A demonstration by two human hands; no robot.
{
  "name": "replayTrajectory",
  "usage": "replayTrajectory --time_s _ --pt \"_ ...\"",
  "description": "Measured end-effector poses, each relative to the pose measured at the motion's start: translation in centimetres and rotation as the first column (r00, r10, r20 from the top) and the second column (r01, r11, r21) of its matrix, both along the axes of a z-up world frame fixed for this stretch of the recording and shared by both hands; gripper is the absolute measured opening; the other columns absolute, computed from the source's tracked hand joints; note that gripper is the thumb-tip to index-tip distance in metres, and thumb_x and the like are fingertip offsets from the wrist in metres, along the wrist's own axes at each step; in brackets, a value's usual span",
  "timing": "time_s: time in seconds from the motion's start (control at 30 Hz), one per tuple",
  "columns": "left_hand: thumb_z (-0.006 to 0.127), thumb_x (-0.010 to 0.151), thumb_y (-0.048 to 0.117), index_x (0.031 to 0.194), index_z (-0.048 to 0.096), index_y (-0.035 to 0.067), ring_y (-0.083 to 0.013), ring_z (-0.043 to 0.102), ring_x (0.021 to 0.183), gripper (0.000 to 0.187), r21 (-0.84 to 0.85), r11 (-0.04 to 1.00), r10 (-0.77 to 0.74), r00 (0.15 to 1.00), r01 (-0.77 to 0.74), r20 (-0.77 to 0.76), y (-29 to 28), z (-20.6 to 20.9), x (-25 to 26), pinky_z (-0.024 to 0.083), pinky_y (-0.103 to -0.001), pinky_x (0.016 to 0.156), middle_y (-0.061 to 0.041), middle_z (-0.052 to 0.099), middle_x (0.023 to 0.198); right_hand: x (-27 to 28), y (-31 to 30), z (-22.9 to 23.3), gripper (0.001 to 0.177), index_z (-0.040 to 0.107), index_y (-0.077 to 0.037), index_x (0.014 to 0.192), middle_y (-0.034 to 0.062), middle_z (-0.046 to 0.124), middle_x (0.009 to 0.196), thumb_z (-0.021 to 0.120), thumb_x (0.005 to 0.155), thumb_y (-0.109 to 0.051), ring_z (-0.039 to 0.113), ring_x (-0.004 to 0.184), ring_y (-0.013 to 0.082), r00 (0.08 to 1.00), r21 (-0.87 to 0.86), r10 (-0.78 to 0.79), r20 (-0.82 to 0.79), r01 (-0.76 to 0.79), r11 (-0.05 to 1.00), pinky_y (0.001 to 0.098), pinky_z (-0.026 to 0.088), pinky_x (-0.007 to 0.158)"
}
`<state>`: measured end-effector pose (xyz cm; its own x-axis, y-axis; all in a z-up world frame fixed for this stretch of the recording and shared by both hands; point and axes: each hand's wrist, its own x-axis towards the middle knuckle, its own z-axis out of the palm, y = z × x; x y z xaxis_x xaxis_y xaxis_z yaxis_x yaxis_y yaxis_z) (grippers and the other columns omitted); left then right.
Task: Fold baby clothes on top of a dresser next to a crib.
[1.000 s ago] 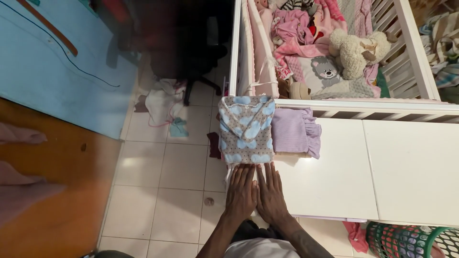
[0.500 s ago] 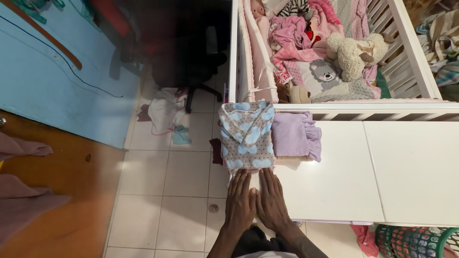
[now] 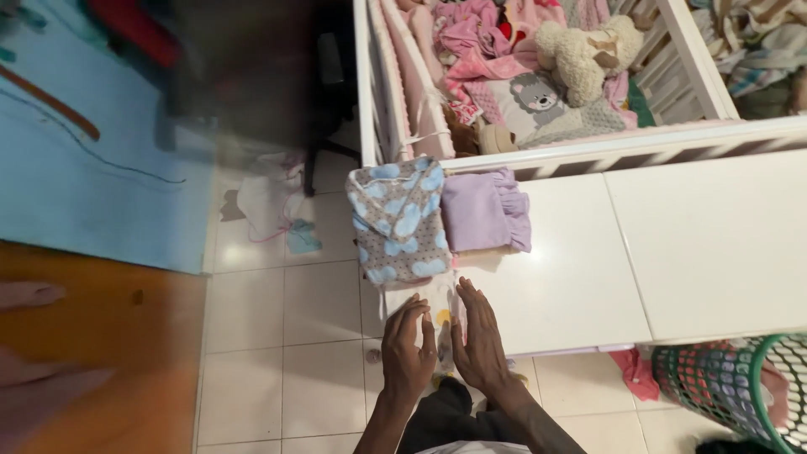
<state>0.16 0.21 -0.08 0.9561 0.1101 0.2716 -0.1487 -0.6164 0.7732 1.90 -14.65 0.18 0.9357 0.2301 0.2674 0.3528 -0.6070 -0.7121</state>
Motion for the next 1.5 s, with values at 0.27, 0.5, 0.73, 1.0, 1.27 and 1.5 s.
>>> replayTrajectory --time_s 0.27,0.5,0.73,1.0,1.27,1.5 --pt "0.068 0.092 0.011 0.102 0.069 0.004 -0.031 0.071 0.095 0.012 -0.178 0.97 -0.176 0.983 0.164 -0.055 -7.5 1.5 -1.6 0.054 -0.04 0.085 -0.012 0.075 0.099 -3.9 -5.8 0.5 0.042 0.05 0.0 0.139 0.0231 0.053 0.146 0.053 0.099 -0.011 0.052 0.134 0.0425 0.976 0.064 -0.193 -0.103 0.2 0.978 0.0498 0.044 0.108" --pt "0.068 0.094 0.012 0.094 0.067 0.004 -0.0336 0.067 0.088 0.008 -0.203 0.891 -0.429 0.9 0.407 -0.081 -14.5 1.2 -5.0 0.051 -0.043 0.081 -0.012 0.073 0.092 -10.0 -12.7 0.6 0.032 0.058 -0.003 0.129 0.0216 0.065 0.127 0.056 0.098 -0.01 0.067 0.114 0.0414 0.904 0.1 -0.398 -0.153 0.415 0.904 0.0452 0.056 0.092" --pt "0.067 0.096 0.014 0.093 0.064 0.005 -0.0347 0.067 0.085 0.01 -0.193 0.774 -0.623 0.78 0.603 -0.057 -22.0 1.2 -10.8 0.049 -0.044 0.082 -0.013 0.07 0.089 -18.5 -19.4 -0.8 0.025 0.064 -0.004 0.12 0.0173 0.073 0.11 0.061 0.095 -0.01 0.073 0.102 0.0342 0.792 0.132 -0.576 -0.203 0.605 0.785 0.0406 0.059 0.085" --pt "0.066 0.097 0.016 0.097 0.063 0.003 -0.0323 0.071 0.079 0.014 -0.371 0.617 -0.782 0.595 0.694 -0.186 -29.6 1.2 -19.0 0.056 -0.04 0.069 -0.014 0.069 0.092 -28.8 -25.6 -1.3 0.026 0.065 -0.004 0.116 0.0152 0.075 0.105 0.063 0.09 -0.008 0.076 0.097 0.0312 0.648 0.153 -0.698 -0.303 0.756 0.636 0.0389 0.061 0.079" --pt "0.065 0.098 0.016 0.101 0.065 0.004 -0.0296 0.072 0.078 0.013 -0.328 0.427 -0.9 0.362 0.843 -0.241 -35.2 1.5 -21.0 0.057 -0.037 0.066 -0.013 0.07 0.097 -33.5 -29.5 -0.5 0.022 0.068 -0.006 0.111 0.012 0.075 0.102 0.065 0.09 -0.001 0.075 0.093 0.0293 0.467 0.138 -0.822 -0.326 0.884 0.447 0.0378 0.061 0.075" --pt "0.064 0.099 0.017 0.1 0.064 0.002 -0.0276 0.075 0.079 0.015 -0.353 0.235 -0.958 0.155 0.906 -0.239 -41.7 0.7 -19.8 0.058 -0.037 0.064 -0.013 0.07 0.095 -34.1 -33.2 -1.0 0.023 0.069 -0.006 0.109 0.0108 0.075 0.102 0.066 0.087 0.002 0.075 0.091 0.0281 0.325 0.164 -0.903 -0.28 0.943 0.289 0.037 0.06 0.076"
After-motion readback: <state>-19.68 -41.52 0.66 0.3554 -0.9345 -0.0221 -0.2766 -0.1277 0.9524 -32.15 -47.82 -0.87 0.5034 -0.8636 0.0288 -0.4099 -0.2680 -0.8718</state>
